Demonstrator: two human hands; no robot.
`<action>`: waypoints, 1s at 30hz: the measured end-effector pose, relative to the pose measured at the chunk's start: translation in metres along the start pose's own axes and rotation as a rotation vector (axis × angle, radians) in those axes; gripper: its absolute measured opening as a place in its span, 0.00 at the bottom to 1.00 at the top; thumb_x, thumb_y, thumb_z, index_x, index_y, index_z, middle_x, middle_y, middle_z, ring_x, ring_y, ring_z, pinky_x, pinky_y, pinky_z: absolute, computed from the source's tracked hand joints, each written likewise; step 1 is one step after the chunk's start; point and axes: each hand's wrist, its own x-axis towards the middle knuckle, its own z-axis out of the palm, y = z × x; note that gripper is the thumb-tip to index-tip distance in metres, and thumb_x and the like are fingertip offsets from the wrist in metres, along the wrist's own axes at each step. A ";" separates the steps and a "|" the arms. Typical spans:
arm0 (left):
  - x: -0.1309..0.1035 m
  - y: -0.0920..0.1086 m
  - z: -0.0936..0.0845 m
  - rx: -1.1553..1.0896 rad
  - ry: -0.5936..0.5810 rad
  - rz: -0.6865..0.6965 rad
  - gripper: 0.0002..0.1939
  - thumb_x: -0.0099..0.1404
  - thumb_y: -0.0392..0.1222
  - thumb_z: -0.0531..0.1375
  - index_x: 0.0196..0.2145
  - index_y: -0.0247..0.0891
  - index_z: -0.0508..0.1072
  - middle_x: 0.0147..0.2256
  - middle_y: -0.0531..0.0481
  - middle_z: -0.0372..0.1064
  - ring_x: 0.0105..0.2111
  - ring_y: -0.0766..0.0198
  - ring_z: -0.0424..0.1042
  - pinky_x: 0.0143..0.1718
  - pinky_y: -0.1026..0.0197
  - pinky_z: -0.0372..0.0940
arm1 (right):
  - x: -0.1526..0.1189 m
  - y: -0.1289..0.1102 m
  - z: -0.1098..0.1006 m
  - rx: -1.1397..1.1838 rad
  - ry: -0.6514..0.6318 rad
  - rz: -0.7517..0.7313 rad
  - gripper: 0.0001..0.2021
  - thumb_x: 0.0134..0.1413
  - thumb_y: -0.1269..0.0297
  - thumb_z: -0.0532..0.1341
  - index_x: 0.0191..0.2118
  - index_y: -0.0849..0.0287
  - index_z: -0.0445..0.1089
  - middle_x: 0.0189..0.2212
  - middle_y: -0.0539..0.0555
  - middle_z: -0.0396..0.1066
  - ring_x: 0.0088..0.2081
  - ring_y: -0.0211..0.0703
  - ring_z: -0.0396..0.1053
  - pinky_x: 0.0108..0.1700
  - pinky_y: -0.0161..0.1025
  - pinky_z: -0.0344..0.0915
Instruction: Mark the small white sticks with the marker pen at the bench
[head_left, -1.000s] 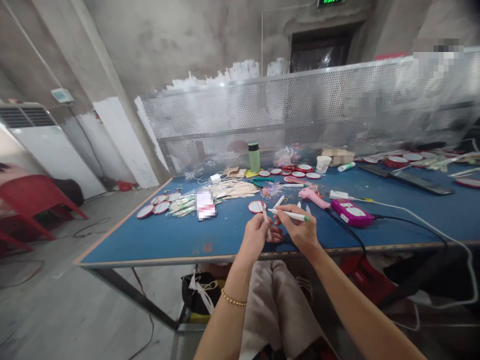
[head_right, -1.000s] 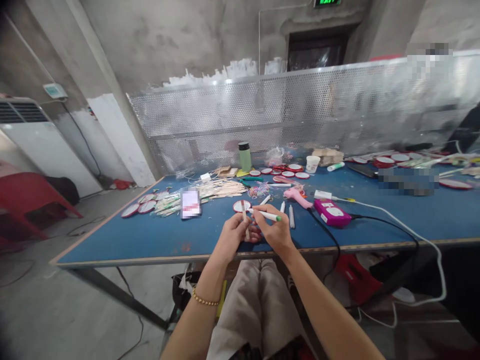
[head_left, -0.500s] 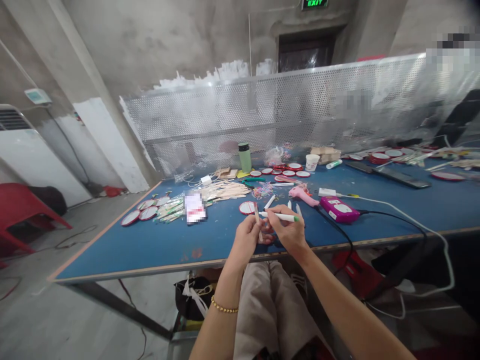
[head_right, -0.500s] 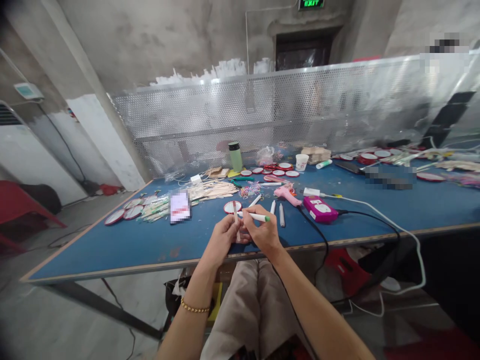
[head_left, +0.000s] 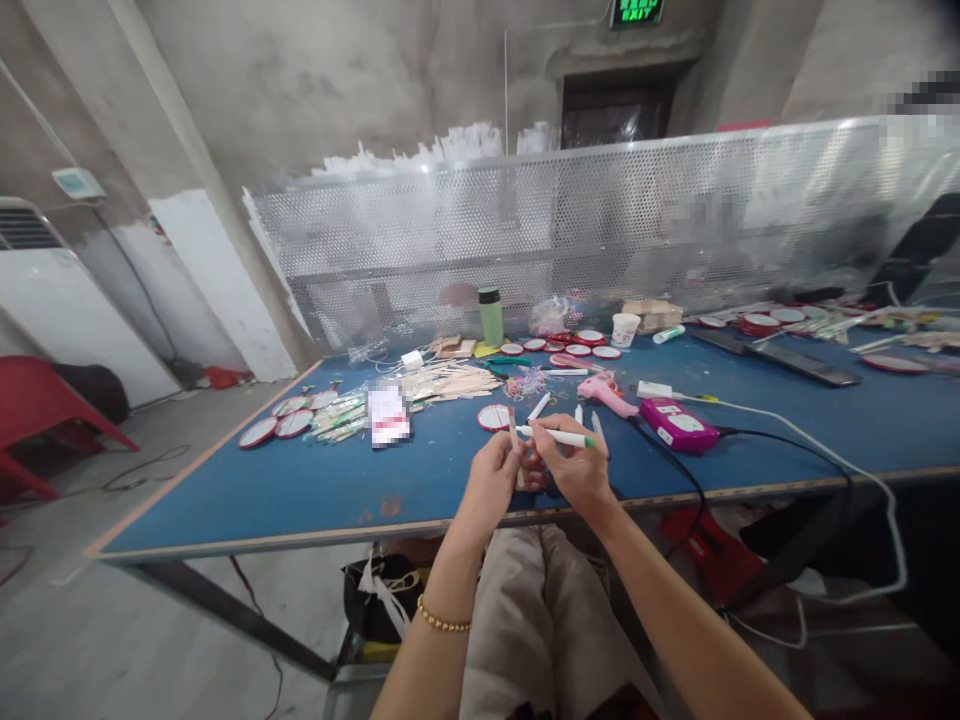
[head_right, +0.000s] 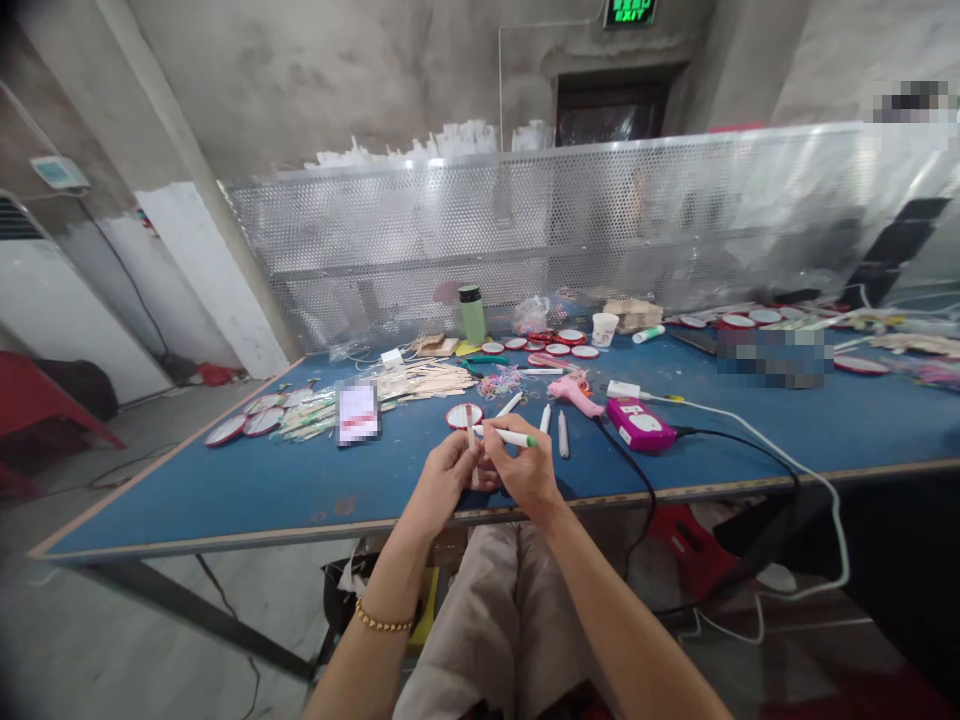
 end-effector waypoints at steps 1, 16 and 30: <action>0.000 0.000 0.000 0.000 0.002 -0.002 0.17 0.58 0.55 0.62 0.33 0.40 0.65 0.25 0.54 0.72 0.22 0.62 0.74 0.29 0.58 0.71 | 0.000 0.000 0.000 -0.007 -0.003 -0.006 0.09 0.56 0.60 0.59 0.30 0.57 0.73 0.23 0.50 0.73 0.21 0.37 0.68 0.23 0.33 0.66; 0.001 -0.002 0.001 0.009 0.016 0.022 0.17 0.57 0.55 0.63 0.33 0.39 0.66 0.25 0.56 0.69 0.21 0.65 0.73 0.27 0.59 0.71 | 0.001 0.003 0.000 -0.023 -0.034 -0.047 0.08 0.57 0.63 0.59 0.30 0.58 0.73 0.25 0.51 0.75 0.26 0.39 0.72 0.32 0.35 0.69; 0.002 -0.005 0.000 -0.008 -0.007 0.042 0.23 0.54 0.60 0.63 0.34 0.37 0.66 0.24 0.56 0.70 0.21 0.65 0.73 0.26 0.60 0.71 | 0.000 0.004 -0.001 -0.059 -0.034 -0.053 0.09 0.57 0.63 0.59 0.31 0.59 0.73 0.25 0.51 0.74 0.24 0.37 0.70 0.28 0.33 0.67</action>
